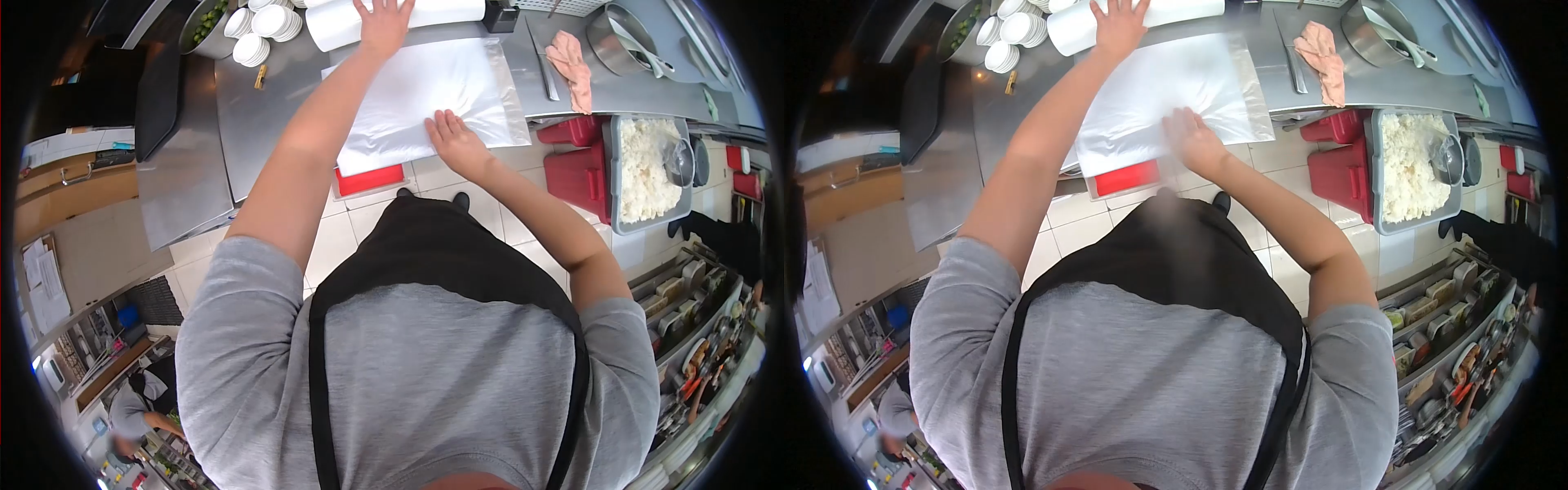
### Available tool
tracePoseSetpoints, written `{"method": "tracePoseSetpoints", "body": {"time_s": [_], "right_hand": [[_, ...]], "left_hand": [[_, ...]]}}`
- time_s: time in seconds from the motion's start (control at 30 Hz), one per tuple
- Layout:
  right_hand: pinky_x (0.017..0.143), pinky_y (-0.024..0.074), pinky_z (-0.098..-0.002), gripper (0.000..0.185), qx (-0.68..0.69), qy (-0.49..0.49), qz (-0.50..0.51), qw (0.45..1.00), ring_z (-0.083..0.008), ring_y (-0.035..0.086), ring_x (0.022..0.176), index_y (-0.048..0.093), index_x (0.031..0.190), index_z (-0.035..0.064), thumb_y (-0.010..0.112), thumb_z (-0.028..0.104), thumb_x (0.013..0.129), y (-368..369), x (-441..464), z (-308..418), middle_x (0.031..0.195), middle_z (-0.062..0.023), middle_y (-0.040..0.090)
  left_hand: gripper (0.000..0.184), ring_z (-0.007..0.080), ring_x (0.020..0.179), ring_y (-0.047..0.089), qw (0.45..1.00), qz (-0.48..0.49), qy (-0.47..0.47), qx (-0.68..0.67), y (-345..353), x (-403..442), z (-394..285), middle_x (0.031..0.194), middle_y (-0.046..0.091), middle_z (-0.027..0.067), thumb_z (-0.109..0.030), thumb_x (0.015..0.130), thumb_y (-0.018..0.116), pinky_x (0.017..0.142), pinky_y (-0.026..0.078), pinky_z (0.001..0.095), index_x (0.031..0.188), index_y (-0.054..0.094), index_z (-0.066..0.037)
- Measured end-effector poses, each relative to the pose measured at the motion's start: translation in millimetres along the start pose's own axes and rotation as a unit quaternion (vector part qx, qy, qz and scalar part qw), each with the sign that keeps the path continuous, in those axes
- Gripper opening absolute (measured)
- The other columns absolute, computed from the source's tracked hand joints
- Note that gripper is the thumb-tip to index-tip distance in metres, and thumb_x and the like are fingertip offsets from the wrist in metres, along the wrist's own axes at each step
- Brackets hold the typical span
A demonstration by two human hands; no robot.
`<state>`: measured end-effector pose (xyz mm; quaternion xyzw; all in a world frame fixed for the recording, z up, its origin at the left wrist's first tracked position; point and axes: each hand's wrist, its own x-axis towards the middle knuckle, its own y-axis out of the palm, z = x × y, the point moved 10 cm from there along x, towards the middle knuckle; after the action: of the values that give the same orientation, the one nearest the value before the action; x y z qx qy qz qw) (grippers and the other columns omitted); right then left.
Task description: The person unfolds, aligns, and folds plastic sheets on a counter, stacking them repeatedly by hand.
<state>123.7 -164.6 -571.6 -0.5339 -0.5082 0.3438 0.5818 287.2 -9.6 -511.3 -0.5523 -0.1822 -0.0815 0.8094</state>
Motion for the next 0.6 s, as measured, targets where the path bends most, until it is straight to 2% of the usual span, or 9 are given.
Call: {"method": "tracePoseSetpoints", "body": {"time_s": [0.03,0.1,0.2,0.23,0.3,0.33,0.4,0.43,0.6], "right_hand": [[0.090,0.0455,-0.0400,0.049,-0.001,0.003,0.001,1.000,-0.0391,0.050,0.111,0.041,0.126,-0.0022,0.049,0.006,0.078,-9,-3,0,0.122,-0.0245,0.047],[0.080,0.0504,-0.0361,0.036,0.141,0.009,0.064,0.988,-0.0324,0.056,0.103,0.048,0.110,-0.0064,0.050,0.006,0.076,-31,-11,-1,0.109,-0.0204,0.055],[0.067,0.0522,-0.0334,0.023,0.140,-0.035,0.071,0.987,-0.0244,0.060,0.087,0.053,0.092,0.0004,0.057,0.008,0.071,-64,-30,7,0.087,-0.0116,0.057],[0.067,0.0522,-0.0334,0.023,0.139,-0.035,0.069,0.987,-0.0244,0.060,0.087,0.053,0.092,0.0004,0.057,0.008,0.071,-79,-36,11,0.087,-0.0116,0.057],[0.066,0.0520,-0.0358,0.019,0.218,-0.060,0.172,0.959,-0.0294,0.062,0.077,0.055,0.085,0.0002,0.060,0.007,0.069,-94,-50,25,0.082,-0.0138,0.060],[0.066,0.0520,-0.0358,0.019,0.216,-0.062,0.171,0.959,-0.0294,0.062,0.077,0.055,0.085,0.0002,0.060,0.007,0.069,-113,-46,25,0.082,-0.0138,0.060],[0.063,0.0507,-0.0390,0.023,0.253,-0.087,0.341,0.901,-0.0321,0.063,0.072,0.054,0.093,0.0028,0.058,0.004,0.070,-122,-51,37,0.080,-0.0151,0.063],[0.061,0.0498,-0.0410,0.020,0.271,-0.095,0.313,0.905,-0.0346,0.062,0.070,0.055,0.092,0.0045,0.056,0.002,0.071,-136,-44,35,0.073,-0.0155,0.062],[0.064,0.0467,-0.0451,0.020,0.217,-0.016,0.201,0.955,-0.0361,0.060,0.070,0.056,0.092,0.0069,0.056,0.003,0.073,-120,47,-32,0.073,-0.0168,0.062]], "left_hand": [[0.069,0.0433,0.127,0.028,1.000,-0.001,0.003,-0.002,-19,5,-1,0.139,0.029,0.0237,-0.025,0.079,0.056,0.098,0.024,0.0643,0.140,0.026,-0.013],[0.083,0.0417,0.128,0.028,0.988,0.143,-0.036,-0.054,-36,10,7,0.139,0.030,0.0234,-0.032,0.071,0.066,0.098,0.023,0.0645,0.140,0.024,-0.010],[0.098,0.0420,0.127,0.030,0.983,0.163,-0.076,-0.039,19,22,20,0.139,0.031,0.0219,-0.042,0.061,0.075,0.097,0.027,0.0632,0.138,0.027,-0.006],[0.098,0.0420,0.127,0.030,0.983,0.161,-0.076,-0.038,5,28,24,0.139,0.031,0.0219,-0.042,0.061,0.075,0.097,0.027,0.0632,0.138,0.027,-0.006],[0.097,0.0387,0.120,0.041,0.934,0.308,-0.139,-0.114,-4,28,42,0.132,0.041,0.0208,-0.046,0.058,0.077,0.093,0.035,0.0595,0.134,0.034,-0.005],[0.097,0.0387,0.120,0.041,0.935,0.306,-0.141,-0.113,-1,32,49,0.132,0.041,0.0208,-0.046,0.058,0.077,0.093,0.035,0.0595,0.134,0.034,-0.005],[0.096,0.0339,0.110,0.052,0.913,0.381,-0.079,-0.125,29,37,56,0.120,0.053,0.0182,-0.049,0.055,0.078,0.088,0.043,0.0518,0.130,0.038,-0.003],[0.088,0.0304,0.101,0.058,0.929,0.355,-0.023,-0.101,42,45,58,0.108,0.061,0.0165,-0.048,0.053,0.079,0.085,0.047,0.0428,0.121,0.049,-0.002],[0.074,0.0300,0.097,0.059,0.909,0.404,0.066,-0.077,91,60,61,0.102,0.063,0.0169,-0.049,0.053,0.078,0.081,0.049,0.0375,0.108,0.060,-0.002]]}}
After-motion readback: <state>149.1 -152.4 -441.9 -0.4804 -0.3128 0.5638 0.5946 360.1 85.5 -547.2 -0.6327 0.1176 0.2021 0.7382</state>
